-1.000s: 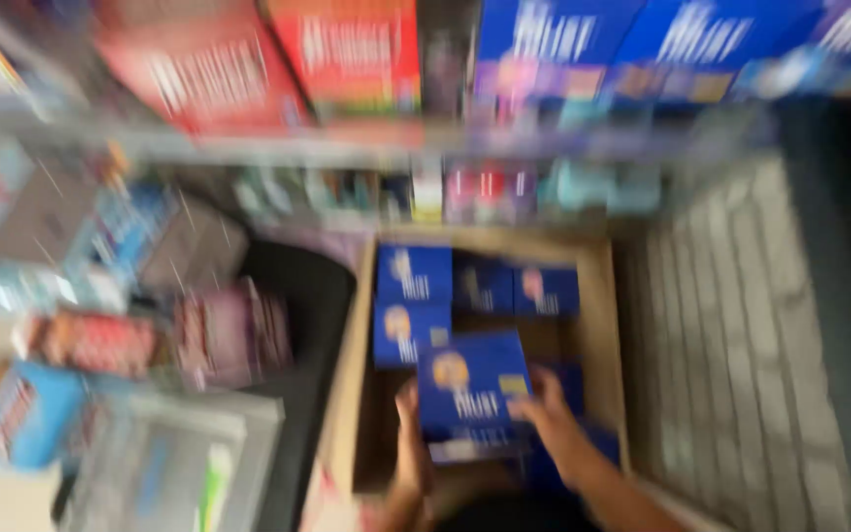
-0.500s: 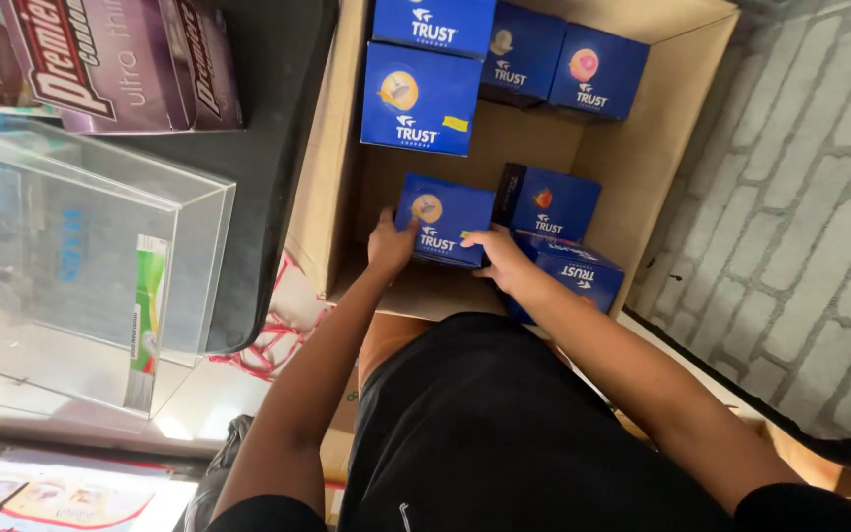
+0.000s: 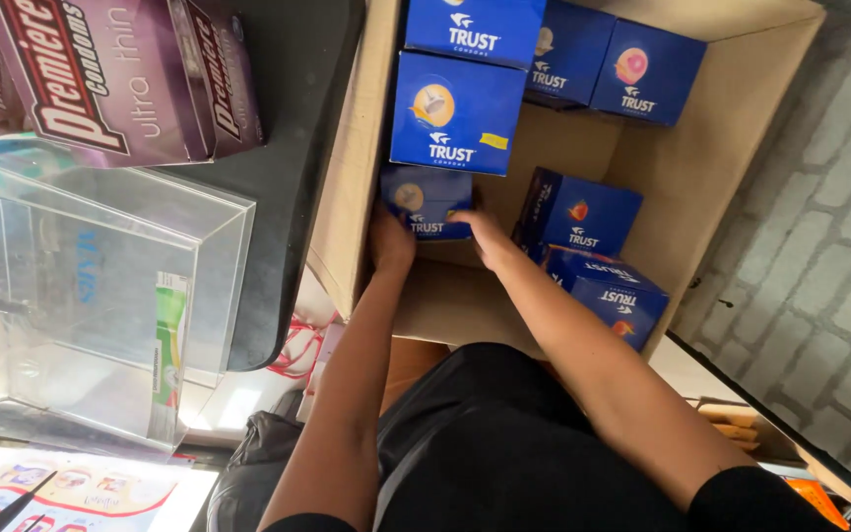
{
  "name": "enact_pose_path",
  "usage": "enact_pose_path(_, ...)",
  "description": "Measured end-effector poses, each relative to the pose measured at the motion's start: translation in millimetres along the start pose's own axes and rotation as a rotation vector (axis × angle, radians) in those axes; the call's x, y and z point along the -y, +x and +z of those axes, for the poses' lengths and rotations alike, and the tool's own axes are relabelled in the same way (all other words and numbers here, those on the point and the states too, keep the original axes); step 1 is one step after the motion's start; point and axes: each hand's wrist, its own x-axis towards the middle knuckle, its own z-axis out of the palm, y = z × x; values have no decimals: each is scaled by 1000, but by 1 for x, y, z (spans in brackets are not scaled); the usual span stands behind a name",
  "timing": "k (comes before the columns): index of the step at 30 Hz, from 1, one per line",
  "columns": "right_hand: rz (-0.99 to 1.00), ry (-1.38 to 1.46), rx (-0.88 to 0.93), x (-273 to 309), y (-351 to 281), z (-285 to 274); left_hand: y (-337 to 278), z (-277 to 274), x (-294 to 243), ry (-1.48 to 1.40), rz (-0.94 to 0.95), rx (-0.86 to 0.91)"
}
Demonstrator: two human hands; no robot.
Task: Unboxing packaged commercial inventory and stocking display shelves in a store counter.
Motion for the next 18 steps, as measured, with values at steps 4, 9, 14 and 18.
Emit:
enact_pose_path(4, -35, 46, 81, -12, 27, 0, 5, -26, -28, -2, 61, 51)
enact_pose_path(9, -196, -53, 16, -6, 30, 2, 23, 2, -18, 130, 100, 25)
enact_pose_path(14, -99, -162, -62, 7, -3, 11, 32, 46, 15, 399, -6, 177)
enact_pose_path(18, 146, -176, -219, 3, 5, 7, 41, 34, -8, 497, -5, 329)
